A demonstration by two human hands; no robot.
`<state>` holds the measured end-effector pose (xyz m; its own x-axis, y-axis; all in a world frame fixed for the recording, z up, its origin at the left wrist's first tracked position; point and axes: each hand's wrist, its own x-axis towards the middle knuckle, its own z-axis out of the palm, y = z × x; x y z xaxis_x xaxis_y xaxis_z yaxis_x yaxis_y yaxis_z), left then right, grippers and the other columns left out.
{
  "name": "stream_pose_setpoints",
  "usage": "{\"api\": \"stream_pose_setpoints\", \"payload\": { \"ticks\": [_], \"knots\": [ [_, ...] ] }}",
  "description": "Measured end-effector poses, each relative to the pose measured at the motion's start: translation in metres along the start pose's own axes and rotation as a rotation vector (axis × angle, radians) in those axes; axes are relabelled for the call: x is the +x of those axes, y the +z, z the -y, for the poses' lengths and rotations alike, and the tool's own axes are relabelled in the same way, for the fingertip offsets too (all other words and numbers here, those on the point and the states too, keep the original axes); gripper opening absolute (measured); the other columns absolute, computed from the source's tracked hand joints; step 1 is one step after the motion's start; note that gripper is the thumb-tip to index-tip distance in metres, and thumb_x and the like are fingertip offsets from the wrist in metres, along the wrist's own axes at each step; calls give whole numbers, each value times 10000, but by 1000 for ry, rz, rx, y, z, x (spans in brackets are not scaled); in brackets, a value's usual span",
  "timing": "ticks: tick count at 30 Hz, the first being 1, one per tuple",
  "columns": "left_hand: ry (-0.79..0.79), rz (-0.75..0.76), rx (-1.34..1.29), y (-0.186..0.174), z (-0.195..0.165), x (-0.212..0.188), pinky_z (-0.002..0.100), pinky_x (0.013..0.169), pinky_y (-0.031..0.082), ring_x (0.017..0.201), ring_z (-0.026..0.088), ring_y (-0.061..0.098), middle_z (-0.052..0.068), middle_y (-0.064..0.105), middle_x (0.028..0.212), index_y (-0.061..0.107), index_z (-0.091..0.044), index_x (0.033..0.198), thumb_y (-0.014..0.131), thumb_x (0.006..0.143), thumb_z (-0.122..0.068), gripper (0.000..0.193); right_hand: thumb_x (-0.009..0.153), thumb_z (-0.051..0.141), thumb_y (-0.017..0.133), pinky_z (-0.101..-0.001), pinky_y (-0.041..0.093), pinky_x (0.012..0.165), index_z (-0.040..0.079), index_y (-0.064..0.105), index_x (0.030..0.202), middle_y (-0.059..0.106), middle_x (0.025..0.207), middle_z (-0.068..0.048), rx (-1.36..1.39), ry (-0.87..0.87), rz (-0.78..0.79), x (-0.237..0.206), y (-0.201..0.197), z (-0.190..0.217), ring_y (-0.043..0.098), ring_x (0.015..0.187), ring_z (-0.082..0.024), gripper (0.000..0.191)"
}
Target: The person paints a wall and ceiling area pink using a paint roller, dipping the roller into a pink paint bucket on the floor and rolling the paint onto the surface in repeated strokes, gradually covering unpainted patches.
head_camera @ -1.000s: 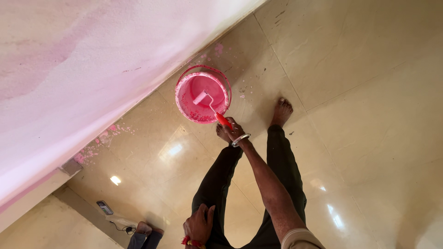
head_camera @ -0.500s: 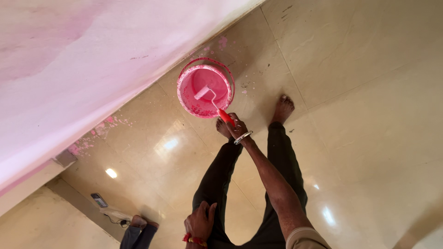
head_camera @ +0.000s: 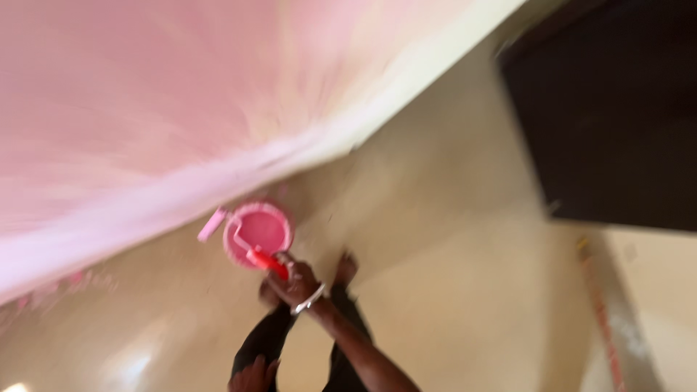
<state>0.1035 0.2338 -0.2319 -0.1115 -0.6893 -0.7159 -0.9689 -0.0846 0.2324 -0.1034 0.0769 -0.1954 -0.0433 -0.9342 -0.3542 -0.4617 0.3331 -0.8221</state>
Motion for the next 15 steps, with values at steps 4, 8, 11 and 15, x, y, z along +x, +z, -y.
{"api": "stream_pose_setpoints", "payload": {
  "ticks": [4, 8, 11, 15],
  "knots": [
    [251, -524, -185, -24, -26, 11, 549, 469, 488, 400, 376, 609, 184, 601, 493, 639, -156, 743, 721, 729, -673, 524, 1003, 305, 684, -352, 529, 629, 29, 666, 1207, 664, 811, -76, 79, -226, 21, -7, -79, 72, 637, 677, -156, 342],
    [335, -419, -371, -64, -45, 3, 494, 527, 533, 481, 357, 639, 182, 633, 559, 679, -119, 792, 703, 786, -576, 458, 981, 336, 704, -290, 508, 569, 59, 684, 1192, 662, 810, -6, 381, -231, 73, -22, -164, 140, 609, 642, -98, 349],
    [409, -296, -405, -100, -53, -13, 474, 646, 556, 687, 361, 681, 195, 690, 734, 720, -88, 837, 700, 845, -532, 444, 941, 342, 712, -260, 456, 497, 88, 678, 1187, 659, 760, -5, 477, -100, 6, -40, -224, 185, 579, 582, -78, 355],
    [323, -277, -503, -127, -52, -32, 432, 762, 589, 857, 336, 742, 183, 759, 911, 750, -85, 936, 656, 912, -489, 415, 888, 349, 722, -219, 387, 401, 127, 671, 1180, 656, 693, -3, 546, 0, -229, -64, -296, 236, 540, 501, -51, 371]
  ]
}}
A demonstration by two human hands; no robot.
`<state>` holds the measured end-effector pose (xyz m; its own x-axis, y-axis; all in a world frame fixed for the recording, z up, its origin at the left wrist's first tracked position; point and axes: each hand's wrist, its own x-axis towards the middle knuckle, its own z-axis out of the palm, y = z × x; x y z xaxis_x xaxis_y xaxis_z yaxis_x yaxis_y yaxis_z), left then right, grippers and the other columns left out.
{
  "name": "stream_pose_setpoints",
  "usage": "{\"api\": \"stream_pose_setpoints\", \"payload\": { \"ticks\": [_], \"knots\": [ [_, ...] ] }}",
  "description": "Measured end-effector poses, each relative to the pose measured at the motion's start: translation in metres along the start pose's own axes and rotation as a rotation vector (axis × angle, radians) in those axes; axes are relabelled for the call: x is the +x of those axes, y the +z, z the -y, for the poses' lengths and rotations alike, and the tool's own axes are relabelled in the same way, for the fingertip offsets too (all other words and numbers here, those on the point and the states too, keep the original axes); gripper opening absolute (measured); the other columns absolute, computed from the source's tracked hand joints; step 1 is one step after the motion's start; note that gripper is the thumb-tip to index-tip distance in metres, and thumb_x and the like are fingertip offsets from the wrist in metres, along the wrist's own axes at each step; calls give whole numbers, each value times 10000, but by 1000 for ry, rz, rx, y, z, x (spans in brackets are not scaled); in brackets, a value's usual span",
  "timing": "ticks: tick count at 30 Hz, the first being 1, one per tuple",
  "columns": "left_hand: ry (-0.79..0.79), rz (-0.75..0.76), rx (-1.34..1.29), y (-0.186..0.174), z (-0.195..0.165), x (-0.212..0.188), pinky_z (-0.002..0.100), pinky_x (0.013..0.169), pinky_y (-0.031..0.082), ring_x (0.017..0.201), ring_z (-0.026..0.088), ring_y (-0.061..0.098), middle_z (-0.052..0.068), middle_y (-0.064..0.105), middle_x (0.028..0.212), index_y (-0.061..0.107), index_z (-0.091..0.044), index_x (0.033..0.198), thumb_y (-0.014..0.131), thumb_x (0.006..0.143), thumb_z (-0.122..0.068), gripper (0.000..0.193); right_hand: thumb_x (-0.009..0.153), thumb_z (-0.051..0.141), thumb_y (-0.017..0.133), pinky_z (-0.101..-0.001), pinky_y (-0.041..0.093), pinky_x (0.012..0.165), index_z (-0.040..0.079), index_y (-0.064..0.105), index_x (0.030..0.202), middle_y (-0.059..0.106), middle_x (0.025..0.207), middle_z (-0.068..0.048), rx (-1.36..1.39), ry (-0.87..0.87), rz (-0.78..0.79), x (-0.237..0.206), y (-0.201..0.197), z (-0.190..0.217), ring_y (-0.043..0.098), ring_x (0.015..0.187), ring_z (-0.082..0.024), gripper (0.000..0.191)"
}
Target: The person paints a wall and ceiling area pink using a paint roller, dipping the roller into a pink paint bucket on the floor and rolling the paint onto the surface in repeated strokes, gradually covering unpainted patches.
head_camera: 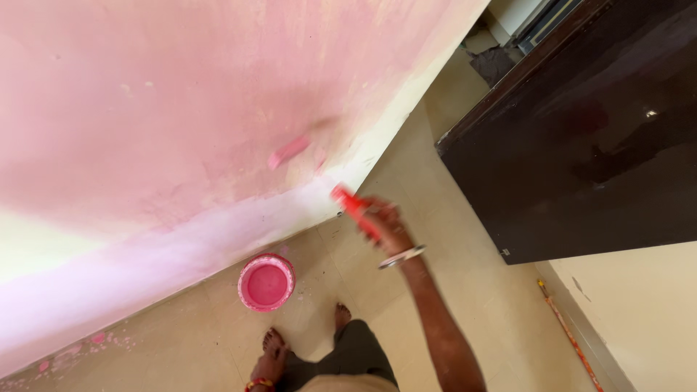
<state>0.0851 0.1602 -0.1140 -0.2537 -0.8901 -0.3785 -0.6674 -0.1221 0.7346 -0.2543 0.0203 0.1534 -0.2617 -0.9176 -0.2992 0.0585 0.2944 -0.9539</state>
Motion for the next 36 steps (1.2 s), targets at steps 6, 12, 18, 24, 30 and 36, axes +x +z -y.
{"api": "stream_pose_setpoints", "payload": {
  "ticks": [6, 12, 18, 24, 30, 36],
  "knots": [
    [-520, -15, -399, -13, 2, -22, 378, 668, 605, 742, 239, 764, 111, 816, 912, 783, -45, 1026, 622, 935, -445, 441, 942, 381, 703, -196, 295, 324, 72, 653, 1168, 573, 617, -21, 212, -227, -32, -4, -43, 91, 439, 399, -44, 386],
    [-771, -130, -618, 8, 13, -52, 404, 561, 544, 664, 281, 692, 216, 777, 882, 752, 88, 1056, 679, 957, -462, 564, 974, 429, 673, -215, 330, 344, 73, 631, 1155, 571, 641, -16, 240, -450, -137, 14, -65, 146, 486, 441, -56, 402],
    [-922, -200, -600, 48, 11, -78, 414, 607, 576, 671, 254, 699, 224, 773, 873, 744, 87, 1081, 646, 964, -515, 621, 1034, 471, 638, -222, 348, 382, 48, 586, 1129, 567, 691, -9, 227, -589, -89, 35, -65, 159, 495, 490, -58, 437],
    [-931, -216, -635, 92, -13, -75, 429, 644, 554, 697, 275, 687, 208, 746, 845, 722, 57, 1045, 609, 972, -479, 553, 1011, 499, 601, -197, 333, 349, 66, 576, 1201, 545, 670, 26, 216, -615, -23, 44, -51, 134, 468, 465, -25, 474],
    [-728, -284, -458, 94, -60, -38, 445, 682, 532, 723, 296, 675, 192, 720, 817, 699, 27, 1009, 573, 980, -444, 489, 999, 491, 610, -189, 307, 334, 35, 575, 1235, 521, 629, 39, 254, -413, 12, 48, -41, 100, 445, 436, -16, 514],
    [-34, -509, -270, 42, -147, 49, 429, 708, 508, 769, 285, 664, 158, 689, 840, 675, -12, 1016, 564, 1006, -456, 458, 999, 513, 587, -206, 330, 337, 42, 562, 1276, 522, 637, 39, 223, -524, 6, 59, -47, 88, 442, 436, -21, 547]
  ]
}}
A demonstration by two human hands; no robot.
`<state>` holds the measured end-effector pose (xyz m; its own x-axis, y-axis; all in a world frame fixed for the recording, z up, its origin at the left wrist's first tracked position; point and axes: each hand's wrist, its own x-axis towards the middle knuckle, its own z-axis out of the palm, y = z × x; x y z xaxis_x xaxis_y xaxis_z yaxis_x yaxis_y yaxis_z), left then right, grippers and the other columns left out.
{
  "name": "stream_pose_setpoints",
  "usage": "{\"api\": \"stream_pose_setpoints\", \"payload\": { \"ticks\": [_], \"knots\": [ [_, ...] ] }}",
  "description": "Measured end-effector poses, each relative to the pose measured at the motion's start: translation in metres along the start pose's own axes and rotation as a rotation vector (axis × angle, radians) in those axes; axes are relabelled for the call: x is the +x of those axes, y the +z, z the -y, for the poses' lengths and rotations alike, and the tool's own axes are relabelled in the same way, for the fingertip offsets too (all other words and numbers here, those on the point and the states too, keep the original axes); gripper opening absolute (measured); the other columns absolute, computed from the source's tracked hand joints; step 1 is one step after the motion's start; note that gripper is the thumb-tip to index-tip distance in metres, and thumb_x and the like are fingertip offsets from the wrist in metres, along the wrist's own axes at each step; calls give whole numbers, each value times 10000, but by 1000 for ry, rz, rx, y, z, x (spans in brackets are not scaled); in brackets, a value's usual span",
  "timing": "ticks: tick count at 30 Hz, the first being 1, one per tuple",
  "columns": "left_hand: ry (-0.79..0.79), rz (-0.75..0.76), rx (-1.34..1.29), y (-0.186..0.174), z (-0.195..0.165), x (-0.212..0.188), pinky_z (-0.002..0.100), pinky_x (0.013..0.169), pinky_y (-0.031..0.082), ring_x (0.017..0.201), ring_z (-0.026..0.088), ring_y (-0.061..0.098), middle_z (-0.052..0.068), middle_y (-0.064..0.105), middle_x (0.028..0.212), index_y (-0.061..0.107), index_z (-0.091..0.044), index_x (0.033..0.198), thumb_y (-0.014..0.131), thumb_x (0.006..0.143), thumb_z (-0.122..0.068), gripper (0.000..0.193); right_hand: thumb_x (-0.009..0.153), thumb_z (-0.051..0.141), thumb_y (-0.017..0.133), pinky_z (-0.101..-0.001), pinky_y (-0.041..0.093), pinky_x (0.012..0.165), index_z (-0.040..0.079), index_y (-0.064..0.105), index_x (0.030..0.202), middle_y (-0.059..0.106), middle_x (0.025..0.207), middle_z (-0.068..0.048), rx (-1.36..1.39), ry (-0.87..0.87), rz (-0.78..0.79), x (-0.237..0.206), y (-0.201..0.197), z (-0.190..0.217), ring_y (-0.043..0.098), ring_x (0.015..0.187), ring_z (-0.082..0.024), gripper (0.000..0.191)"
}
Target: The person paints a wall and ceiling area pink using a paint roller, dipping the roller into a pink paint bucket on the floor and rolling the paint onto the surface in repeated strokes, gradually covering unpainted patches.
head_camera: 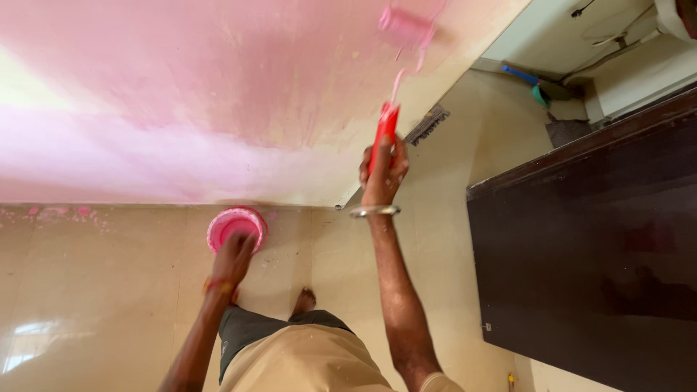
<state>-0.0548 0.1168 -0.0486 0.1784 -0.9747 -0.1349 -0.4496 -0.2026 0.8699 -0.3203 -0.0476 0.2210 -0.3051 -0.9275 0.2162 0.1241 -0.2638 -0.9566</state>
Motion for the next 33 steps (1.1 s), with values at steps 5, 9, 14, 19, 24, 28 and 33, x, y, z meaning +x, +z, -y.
{"api": "stream_pose_setpoints", "payload": {
  "ticks": [5, 9, 14, 19, 24, 28, 33],
  "knots": [
    [145, 142, -32, 6, -88, 28, 409, 654, 502, 717, 274, 639, 139, 689, 826, 644, -34, 1021, 565, 994, -410, 385, 1037, 534, 571, -224, 323, 369, 36, 576, 1234, 502, 681, 22, -16, -108, 28, 12, -11, 1, 428, 460, -33, 536],
    [75, 210, 98, 18, -61, 11, 448, 666, 496, 747, 333, 648, 165, 693, 833, 635, -29, 1018, 576, 979, -419, 397, 1007, 504, 590, -231, 303, 359, 66, 557, 1241, 500, 666, 9, 51, -77, 49, 15, -18, -1, 416, 434, -42, 498],
    [-311, 227, 228, 0, 28, -43, 472, 749, 522, 815, 376, 685, 210, 719, 848, 681, 1, 980, 572, 973, -464, 478, 1059, 471, 588, -235, 343, 368, 37, 578, 1174, 502, 666, 13, -69, -85, 5, 1, -27, -30, 435, 459, -43, 448],
    [-699, -2, 3, -23, 53, -87, 385, 727, 558, 758, 215, 715, 113, 757, 843, 730, -20, 1009, 607, 927, -467, 471, 1039, 448, 601, -215, 302, 385, 43, 575, 1214, 491, 641, 23, 7, 71, -6, -19, -30, -52, 415, 460, -31, 442],
    [-321, 102, 8, -9, -17, -39, 400, 653, 491, 681, 220, 612, 101, 670, 752, 669, -5, 943, 576, 985, -468, 474, 1030, 445, 561, -193, 265, 358, 54, 585, 1209, 478, 623, 34, 45, 145, 12, -32, -35, -75, 387, 427, -20, 431],
    [201, 115, -197, 24, -118, 25, 350, 845, 468, 964, 185, 591, 120, 664, 1060, 663, -3, 1157, 555, 1043, -456, 480, 1064, 441, 566, -207, 293, 395, 41, 578, 1234, 495, 673, 28, 38, 103, -14, -37, -40, -92, 398, 465, -27, 435],
    [125, 411, -661, 79, -208, 84, 316, 871, 521, 1098, 132, 621, 16, 675, 1175, 615, -47, 1292, 493, 1019, -536, 573, 1038, 443, 578, -209, 320, 358, 50, 597, 1267, 507, 647, 22, -42, 111, -46, -43, -47, -112, 415, 438, -23, 455]
  ]
}}
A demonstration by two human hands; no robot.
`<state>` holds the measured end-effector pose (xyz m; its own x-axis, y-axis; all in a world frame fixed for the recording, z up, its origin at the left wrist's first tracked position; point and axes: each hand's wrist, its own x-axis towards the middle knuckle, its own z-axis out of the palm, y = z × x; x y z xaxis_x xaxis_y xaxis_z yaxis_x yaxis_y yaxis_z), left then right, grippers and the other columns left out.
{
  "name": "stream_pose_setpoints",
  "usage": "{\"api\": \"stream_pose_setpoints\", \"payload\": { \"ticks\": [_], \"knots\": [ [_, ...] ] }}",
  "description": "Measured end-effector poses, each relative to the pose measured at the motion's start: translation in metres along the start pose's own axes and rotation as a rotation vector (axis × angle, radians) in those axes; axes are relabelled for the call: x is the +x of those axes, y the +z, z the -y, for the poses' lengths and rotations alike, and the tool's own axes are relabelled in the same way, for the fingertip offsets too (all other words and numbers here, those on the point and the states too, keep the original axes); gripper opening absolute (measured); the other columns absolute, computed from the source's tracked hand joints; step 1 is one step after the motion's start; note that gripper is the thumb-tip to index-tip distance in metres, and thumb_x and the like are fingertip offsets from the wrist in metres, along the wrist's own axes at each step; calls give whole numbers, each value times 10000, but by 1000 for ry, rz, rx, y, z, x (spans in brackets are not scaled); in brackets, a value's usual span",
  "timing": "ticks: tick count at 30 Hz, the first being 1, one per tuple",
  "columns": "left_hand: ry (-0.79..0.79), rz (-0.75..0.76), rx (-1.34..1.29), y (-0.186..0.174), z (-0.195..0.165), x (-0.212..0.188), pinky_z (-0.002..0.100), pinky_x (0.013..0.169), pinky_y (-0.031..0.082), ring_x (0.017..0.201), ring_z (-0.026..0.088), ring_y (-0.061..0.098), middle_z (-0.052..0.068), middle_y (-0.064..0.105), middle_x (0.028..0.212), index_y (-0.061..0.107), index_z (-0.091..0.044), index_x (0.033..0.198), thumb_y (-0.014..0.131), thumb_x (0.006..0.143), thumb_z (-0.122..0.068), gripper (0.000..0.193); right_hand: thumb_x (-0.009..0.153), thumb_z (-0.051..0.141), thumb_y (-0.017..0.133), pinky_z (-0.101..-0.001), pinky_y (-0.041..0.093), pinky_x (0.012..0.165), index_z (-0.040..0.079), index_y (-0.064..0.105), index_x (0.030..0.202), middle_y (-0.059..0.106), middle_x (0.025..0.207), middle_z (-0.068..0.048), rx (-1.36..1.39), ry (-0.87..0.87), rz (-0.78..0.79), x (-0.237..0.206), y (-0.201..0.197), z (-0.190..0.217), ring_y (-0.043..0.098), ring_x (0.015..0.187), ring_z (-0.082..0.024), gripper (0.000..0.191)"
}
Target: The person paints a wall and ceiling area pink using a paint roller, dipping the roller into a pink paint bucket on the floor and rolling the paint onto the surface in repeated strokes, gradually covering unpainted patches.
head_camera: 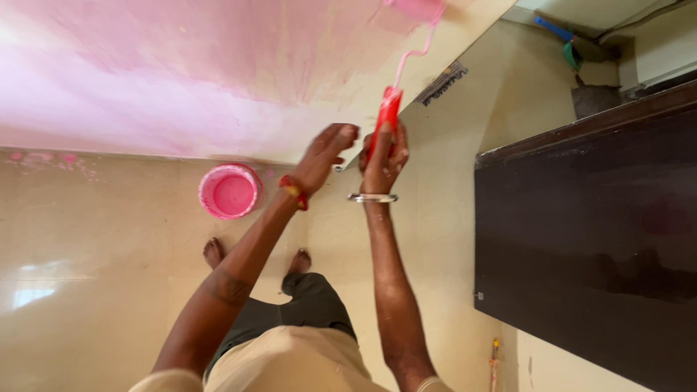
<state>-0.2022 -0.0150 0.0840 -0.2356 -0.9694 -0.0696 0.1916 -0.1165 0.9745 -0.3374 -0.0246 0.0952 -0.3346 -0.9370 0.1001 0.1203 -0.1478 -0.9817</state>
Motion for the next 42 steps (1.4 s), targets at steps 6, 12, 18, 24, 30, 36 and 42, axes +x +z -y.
{"api": "stream_pose_setpoints", "payload": {
  "ticks": [6, 12, 18, 24, 30, 36, 42],
  "knots": [
    [-162, -112, -84, 42, 25, 28, 312, 842, 541, 912, 155, 654, 120, 696, 996, 611, 7, 1191, 607, 983, -514, 561, 1098, 333, 605, -254, 542, 757, -14, 640, 1267, 662, 989, -41, -2, -17, -22, -5, -7, -26, 621, 857, -98, 388],
    [-206, -179, -37, 64, 12, 43, 325, 705, 586, 793, 179, 712, 120, 716, 894, 624, 30, 1140, 607, 958, -376, 446, 1030, 229, 645, -300, 555, 786, -13, 618, 1250, 696, 1056, -70, -31, -112, 27, 1, -18, -51, 659, 911, -136, 328],
    [30, -188, 48, 68, 11, 55, 368, 775, 602, 855, 230, 744, 125, 691, 992, 438, -29, 1338, 641, 869, -346, 601, 1070, 279, 525, -284, 536, 704, 15, 626, 1127, 717, 999, -63, -109, -89, -9, 11, -31, -83, 661, 818, -130, 288],
    [-123, -168, 206, 63, 25, 62, 387, 866, 569, 885, 270, 736, 179, 743, 965, 604, -35, 1232, 650, 845, -398, 532, 1138, 272, 538, -298, 507, 799, 24, 565, 1085, 602, 956, -33, -108, -164, 36, 11, -42, -128, 574, 866, -132, 256],
    [-247, -294, 156, 57, 54, 64, 394, 853, 565, 905, 260, 720, 161, 733, 986, 624, -36, 1194, 687, 825, -356, 493, 1076, 222, 505, -323, 496, 907, 47, 555, 1266, 606, 1173, -30, -126, 61, 135, 14, -58, -193, 584, 1048, -133, 263],
    [-239, -287, 49, 55, 84, 77, 377, 725, 610, 748, 231, 732, 141, 739, 863, 610, -14, 1123, 641, 873, -288, 372, 1158, 329, 422, -374, 441, 973, 69, 463, 1404, 533, 1302, -75, -1813, -362, 134, 72, -78, -228, 531, 1173, -194, 359],
    [-259, -240, 36, 65, 72, 99, 374, 722, 598, 752, 217, 708, 125, 719, 870, 603, -6, 1150, 633, 892, -245, 353, 1130, 337, 432, -328, 489, 843, 52, 470, 1282, 542, 1160, -62, -2100, -562, 42, 125, -81, -206, 588, 1054, -158, 326]
  ]
}}
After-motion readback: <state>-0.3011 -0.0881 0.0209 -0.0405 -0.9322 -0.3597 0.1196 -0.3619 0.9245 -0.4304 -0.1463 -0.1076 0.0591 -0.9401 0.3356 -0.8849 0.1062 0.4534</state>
